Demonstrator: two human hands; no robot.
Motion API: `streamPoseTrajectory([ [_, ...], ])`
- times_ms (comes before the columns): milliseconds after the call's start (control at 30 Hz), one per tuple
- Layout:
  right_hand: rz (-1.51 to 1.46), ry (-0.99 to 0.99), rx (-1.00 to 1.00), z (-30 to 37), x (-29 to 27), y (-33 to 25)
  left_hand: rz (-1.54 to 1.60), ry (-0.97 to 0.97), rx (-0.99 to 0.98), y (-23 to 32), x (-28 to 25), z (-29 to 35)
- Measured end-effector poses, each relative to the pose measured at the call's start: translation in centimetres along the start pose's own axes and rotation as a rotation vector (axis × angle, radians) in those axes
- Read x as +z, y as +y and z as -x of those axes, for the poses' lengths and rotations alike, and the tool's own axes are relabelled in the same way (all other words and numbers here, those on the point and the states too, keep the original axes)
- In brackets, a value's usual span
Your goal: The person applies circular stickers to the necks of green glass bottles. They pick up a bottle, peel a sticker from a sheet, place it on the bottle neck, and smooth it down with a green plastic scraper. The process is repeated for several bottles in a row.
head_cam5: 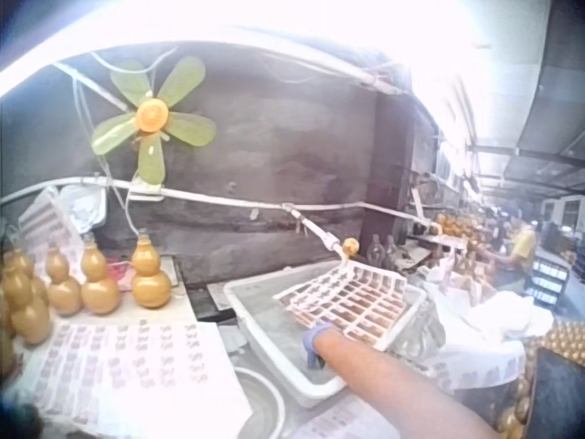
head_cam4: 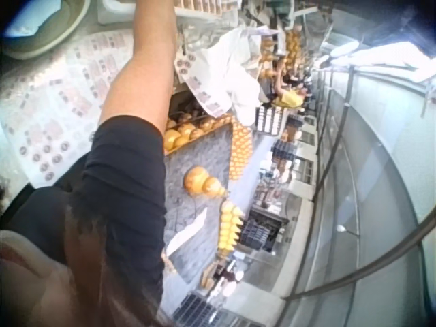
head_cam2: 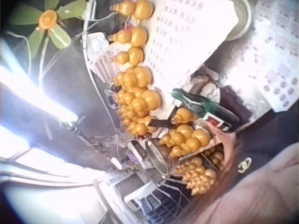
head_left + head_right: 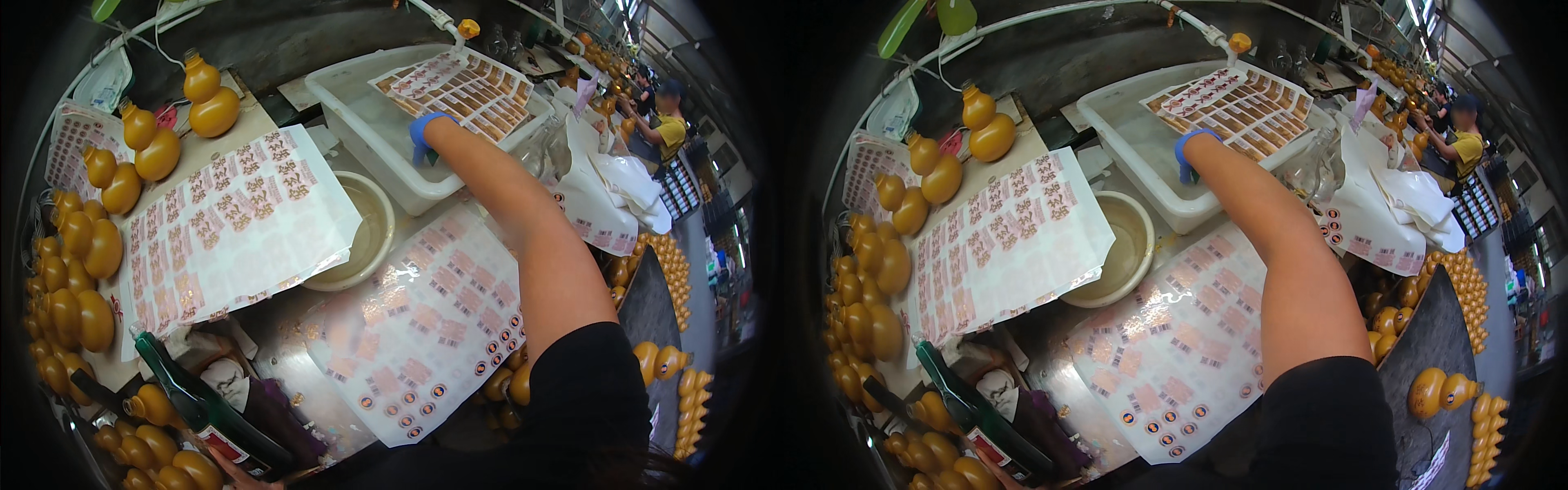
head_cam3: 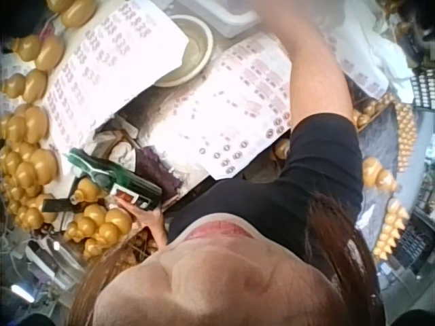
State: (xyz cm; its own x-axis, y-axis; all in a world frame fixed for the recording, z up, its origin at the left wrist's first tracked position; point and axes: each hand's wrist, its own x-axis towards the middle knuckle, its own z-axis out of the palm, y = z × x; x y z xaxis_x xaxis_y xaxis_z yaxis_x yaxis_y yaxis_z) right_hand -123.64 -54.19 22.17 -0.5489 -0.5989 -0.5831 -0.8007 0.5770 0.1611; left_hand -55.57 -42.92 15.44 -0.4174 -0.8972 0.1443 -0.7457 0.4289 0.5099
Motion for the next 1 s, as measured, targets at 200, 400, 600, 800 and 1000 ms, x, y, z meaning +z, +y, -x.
streamPoseTrajectory([
  [200, 0.261, 0.229, -0.144, -2.7, 2.1, 0.0, 0.008, 0.03, 0.023, 0.1, 0.4, 0.2],
  [400, 0.354, 0.275, -0.19, -4.4, 2.9, -0.1, 0.034, 0.082, 0.117, 0.4, 0.5, 0.0],
  [600, 0.318, 0.286, -0.173, -4.1, 2.5, -0.9, 0.075, 0.11, 0.19, 0.2, 0.7, -0.1],
  [800, 0.355, 0.257, -0.191, -5.2, 3.0, -1.0, 0.135, 0.067, 0.09, 0.0, 0.9, 0.2],
  [1000, 0.201, 0.465, -0.242, -3.3, 0.9, 0.7, 0.135, 0.045, 0.116, 0.0, 1.3, -0.2],
])
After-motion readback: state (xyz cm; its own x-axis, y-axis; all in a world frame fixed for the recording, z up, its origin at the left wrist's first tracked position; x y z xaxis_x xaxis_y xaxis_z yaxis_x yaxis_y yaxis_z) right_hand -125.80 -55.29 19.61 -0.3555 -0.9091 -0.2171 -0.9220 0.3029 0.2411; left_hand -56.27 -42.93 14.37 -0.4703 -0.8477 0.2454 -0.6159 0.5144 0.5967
